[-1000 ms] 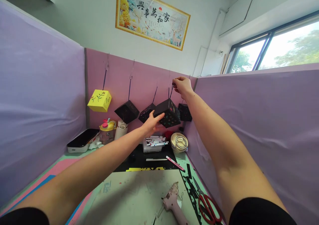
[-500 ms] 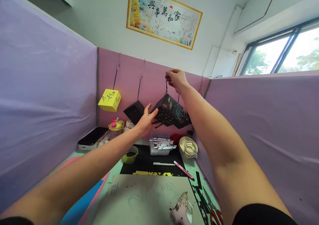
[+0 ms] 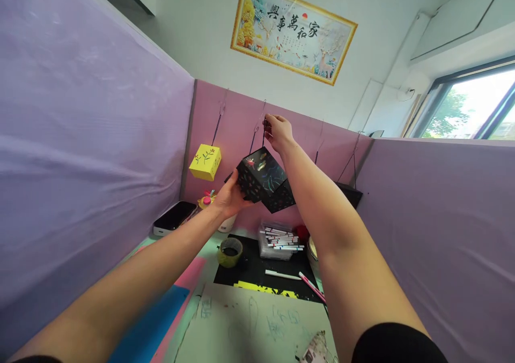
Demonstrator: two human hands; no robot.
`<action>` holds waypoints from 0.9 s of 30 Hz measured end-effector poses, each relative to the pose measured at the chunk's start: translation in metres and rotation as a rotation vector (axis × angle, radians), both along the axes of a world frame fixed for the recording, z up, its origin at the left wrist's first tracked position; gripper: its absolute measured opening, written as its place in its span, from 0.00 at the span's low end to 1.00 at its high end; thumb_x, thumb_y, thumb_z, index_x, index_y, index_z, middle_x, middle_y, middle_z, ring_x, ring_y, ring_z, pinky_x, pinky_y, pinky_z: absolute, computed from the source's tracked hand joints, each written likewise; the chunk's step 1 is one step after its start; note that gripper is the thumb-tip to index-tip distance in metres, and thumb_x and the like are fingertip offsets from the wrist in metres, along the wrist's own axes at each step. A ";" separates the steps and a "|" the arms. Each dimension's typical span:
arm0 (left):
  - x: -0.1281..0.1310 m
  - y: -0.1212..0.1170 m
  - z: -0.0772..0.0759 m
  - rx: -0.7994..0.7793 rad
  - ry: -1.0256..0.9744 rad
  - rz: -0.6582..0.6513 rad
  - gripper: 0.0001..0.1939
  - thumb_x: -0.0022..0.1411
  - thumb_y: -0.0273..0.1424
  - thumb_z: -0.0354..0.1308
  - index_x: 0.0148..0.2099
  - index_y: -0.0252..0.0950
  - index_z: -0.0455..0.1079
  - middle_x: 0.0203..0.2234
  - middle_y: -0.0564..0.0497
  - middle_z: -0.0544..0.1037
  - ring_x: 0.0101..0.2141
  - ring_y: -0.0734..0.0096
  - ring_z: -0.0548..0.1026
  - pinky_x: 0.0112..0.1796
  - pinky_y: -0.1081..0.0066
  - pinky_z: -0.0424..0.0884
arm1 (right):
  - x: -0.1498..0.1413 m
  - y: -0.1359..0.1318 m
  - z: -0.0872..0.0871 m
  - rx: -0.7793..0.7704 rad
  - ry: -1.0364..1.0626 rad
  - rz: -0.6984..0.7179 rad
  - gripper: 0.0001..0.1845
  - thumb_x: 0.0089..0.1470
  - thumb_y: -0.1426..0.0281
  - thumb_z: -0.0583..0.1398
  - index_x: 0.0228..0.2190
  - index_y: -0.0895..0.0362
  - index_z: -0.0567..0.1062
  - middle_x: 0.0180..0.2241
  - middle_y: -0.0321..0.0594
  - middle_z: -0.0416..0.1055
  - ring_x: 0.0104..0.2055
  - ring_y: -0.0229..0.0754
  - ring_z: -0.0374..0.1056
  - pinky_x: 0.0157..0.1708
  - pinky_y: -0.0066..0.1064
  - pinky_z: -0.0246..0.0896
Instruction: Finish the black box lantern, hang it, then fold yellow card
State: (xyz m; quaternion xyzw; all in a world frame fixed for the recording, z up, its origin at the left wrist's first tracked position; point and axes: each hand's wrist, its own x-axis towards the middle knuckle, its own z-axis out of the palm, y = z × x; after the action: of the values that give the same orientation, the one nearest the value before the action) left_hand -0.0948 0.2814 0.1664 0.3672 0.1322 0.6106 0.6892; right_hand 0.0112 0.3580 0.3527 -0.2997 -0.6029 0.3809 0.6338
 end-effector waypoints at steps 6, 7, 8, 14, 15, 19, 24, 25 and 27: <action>-0.020 0.002 0.015 0.054 -0.125 -0.048 0.38 0.54 0.64 0.48 0.58 0.46 0.65 0.51 0.44 0.75 0.52 0.46 0.71 0.44 0.46 0.71 | -0.028 0.031 0.000 -0.031 0.066 0.067 0.08 0.52 0.68 0.62 0.28 0.55 0.66 0.25 0.30 0.66 0.22 0.29 0.60 0.26 0.25 0.58; -0.024 0.003 0.019 0.036 -0.121 -0.037 0.38 0.54 0.64 0.48 0.58 0.45 0.66 0.50 0.43 0.75 0.51 0.46 0.72 0.43 0.47 0.72 | -0.031 0.036 -0.001 -0.042 0.067 0.067 0.08 0.52 0.68 0.62 0.28 0.55 0.66 0.25 0.30 0.66 0.22 0.29 0.60 0.26 0.24 0.58; -0.028 0.005 0.024 0.014 -0.111 -0.025 0.37 0.55 0.63 0.48 0.57 0.44 0.66 0.49 0.42 0.76 0.50 0.47 0.72 0.43 0.48 0.72 | -0.032 0.041 -0.002 -0.052 0.067 0.060 0.07 0.52 0.69 0.62 0.28 0.55 0.67 0.24 0.30 0.67 0.22 0.29 0.60 0.25 0.24 0.58; -0.054 0.021 0.059 -0.122 -0.065 0.119 0.27 0.57 0.54 0.55 0.53 0.44 0.69 0.44 0.44 0.78 0.47 0.48 0.74 0.41 0.48 0.73 | -0.026 0.067 0.002 -0.103 0.037 -0.053 0.06 0.48 0.74 0.61 0.25 0.56 0.67 0.21 0.30 0.66 0.19 0.29 0.59 0.20 0.22 0.55; -0.057 0.023 0.061 -0.110 -0.060 0.129 0.28 0.56 0.54 0.55 0.52 0.43 0.70 0.44 0.44 0.78 0.48 0.47 0.74 0.41 0.47 0.73 | -0.025 0.070 0.003 -0.114 0.025 -0.080 0.06 0.47 0.75 0.61 0.24 0.56 0.67 0.20 0.30 0.66 0.19 0.29 0.58 0.19 0.22 0.54; -0.064 0.031 0.056 -0.061 -0.011 0.180 0.28 0.53 0.55 0.60 0.48 0.41 0.71 0.47 0.42 0.77 0.50 0.47 0.72 0.42 0.48 0.74 | -0.025 0.083 0.004 -0.132 -0.032 -0.196 0.07 0.46 0.76 0.61 0.23 0.56 0.67 0.18 0.30 0.65 0.18 0.29 0.56 0.18 0.22 0.52; -0.065 0.045 0.043 0.029 0.021 0.351 0.32 0.46 0.41 0.71 0.52 0.48 0.64 0.51 0.46 0.74 0.50 0.52 0.73 0.41 0.49 0.76 | -0.028 0.094 0.001 -0.128 -0.102 -0.301 0.09 0.44 0.77 0.61 0.21 0.55 0.65 0.16 0.29 0.61 0.16 0.29 0.53 0.16 0.23 0.47; -0.065 0.049 0.043 0.040 0.028 0.395 0.34 0.45 0.39 0.72 0.52 0.50 0.62 0.51 0.47 0.74 0.49 0.54 0.73 0.41 0.50 0.76 | -0.029 0.096 0.001 -0.127 -0.115 -0.312 0.09 0.44 0.77 0.61 0.20 0.55 0.65 0.15 0.30 0.61 0.16 0.30 0.53 0.15 0.23 0.46; -0.065 0.054 0.045 0.040 0.038 0.468 0.37 0.43 0.36 0.73 0.54 0.51 0.59 0.50 0.48 0.74 0.47 0.55 0.74 0.39 0.52 0.77 | -0.029 0.101 0.001 -0.121 -0.143 -0.323 0.10 0.43 0.76 0.61 0.20 0.54 0.65 0.14 0.30 0.59 0.16 0.31 0.52 0.15 0.24 0.45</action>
State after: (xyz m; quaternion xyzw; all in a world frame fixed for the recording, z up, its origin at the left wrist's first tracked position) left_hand -0.1594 0.3357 0.2116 0.3516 0.2143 0.7492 0.5187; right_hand -0.0178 0.4586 0.3533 -0.4565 -0.5666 0.2877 0.6228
